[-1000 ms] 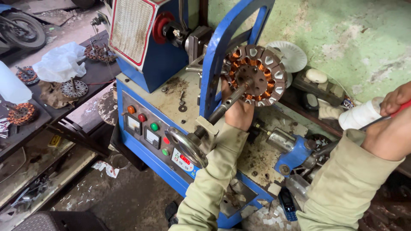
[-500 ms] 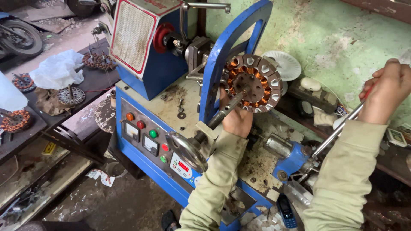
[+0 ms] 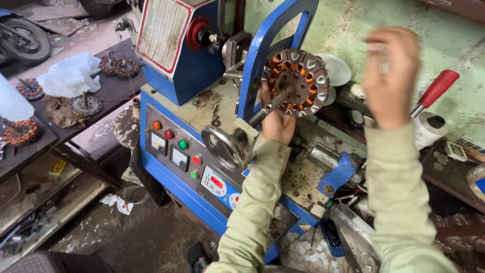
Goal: The person mounts a stator onto a blue winding machine, rotates the stator, and uses a hand crank to wind copper wire into the slots. The person repeatedly adjusts the stator and operates the machine controls to continue the winding process.
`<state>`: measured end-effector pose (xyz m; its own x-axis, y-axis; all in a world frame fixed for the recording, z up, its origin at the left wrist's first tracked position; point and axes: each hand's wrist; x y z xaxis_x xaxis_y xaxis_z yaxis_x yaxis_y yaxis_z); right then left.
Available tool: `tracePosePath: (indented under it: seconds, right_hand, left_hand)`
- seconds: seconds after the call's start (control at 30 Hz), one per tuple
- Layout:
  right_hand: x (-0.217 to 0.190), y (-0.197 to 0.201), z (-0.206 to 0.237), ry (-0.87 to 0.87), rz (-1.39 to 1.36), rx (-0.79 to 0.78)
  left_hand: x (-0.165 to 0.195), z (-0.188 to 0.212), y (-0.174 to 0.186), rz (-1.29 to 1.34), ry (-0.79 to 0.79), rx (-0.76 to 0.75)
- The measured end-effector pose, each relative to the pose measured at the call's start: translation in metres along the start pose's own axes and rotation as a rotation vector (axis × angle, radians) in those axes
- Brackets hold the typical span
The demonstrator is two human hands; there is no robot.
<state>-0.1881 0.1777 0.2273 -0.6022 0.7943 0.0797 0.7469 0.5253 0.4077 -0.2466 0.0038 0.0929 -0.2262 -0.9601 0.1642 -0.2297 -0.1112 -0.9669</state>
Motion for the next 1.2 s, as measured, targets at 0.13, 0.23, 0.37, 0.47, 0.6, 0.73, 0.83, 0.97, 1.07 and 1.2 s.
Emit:
tracePosePath:
  seconds: [0.13, 0.23, 0.37, 0.47, 0.6, 0.73, 0.83, 0.97, 1.07, 1.2]
  right_hand:
    - [-0.043, -0.028, -0.063, 0.077, -0.517, -0.301]
    - [-0.056, -0.047, -0.086, -0.032, -0.544, -0.527]
    - [-0.052, -0.056, -0.085, 0.112, -0.647, -0.506]
    - [-0.043, -0.059, -0.079, 0.122, -0.658, -0.544]
    - [-0.034, -0.064, -0.079, 0.171, -0.643, -0.580]
    - [-0.033, -0.070, -0.086, 0.229, -0.587, -0.582]
    - [-0.033, -0.074, -0.092, 0.208, -0.563, -0.622]
    - [-0.033, -0.082, -0.097, 0.146, -0.556, -0.692]
    - [-0.033, -0.087, -0.097, 0.176, -0.519, -0.655]
    - [-0.032, -0.091, -0.091, 0.173, -0.475, -0.597]
  left_hand:
    - [0.001, 0.006, -0.003, -0.010, 0.010, -0.010]
    - [0.002, 0.009, -0.005, -0.042, 0.018, -0.032]
    - [0.002, 0.011, -0.007, -0.071, 0.013, -0.063]
    - [0.003, 0.010, -0.008, -0.029, 0.006, -0.111]
    - [0.003, 0.004, -0.006, -0.034, 0.019, -0.063]
    - [0.001, -0.004, 0.001, -0.015, 0.018, -0.058]
    - [0.000, -0.010, 0.003, 0.001, -0.011, -0.062]
    - [0.005, -0.014, 0.000, 0.012, -0.036, -0.080]
    - [0.007, -0.017, 0.006, -0.012, -0.085, -0.066]
    - [0.003, -0.023, 0.024, -0.055, -0.048, 0.043]
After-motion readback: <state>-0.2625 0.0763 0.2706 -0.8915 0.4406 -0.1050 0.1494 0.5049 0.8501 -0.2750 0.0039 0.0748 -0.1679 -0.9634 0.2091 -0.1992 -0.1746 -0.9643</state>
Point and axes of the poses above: each hand's wrist, its own z-axis away from the middle knuckle, its own y-axis out of the back of the hand, x = y × z, and after that the axes turned 9 degrees about y, right-handed
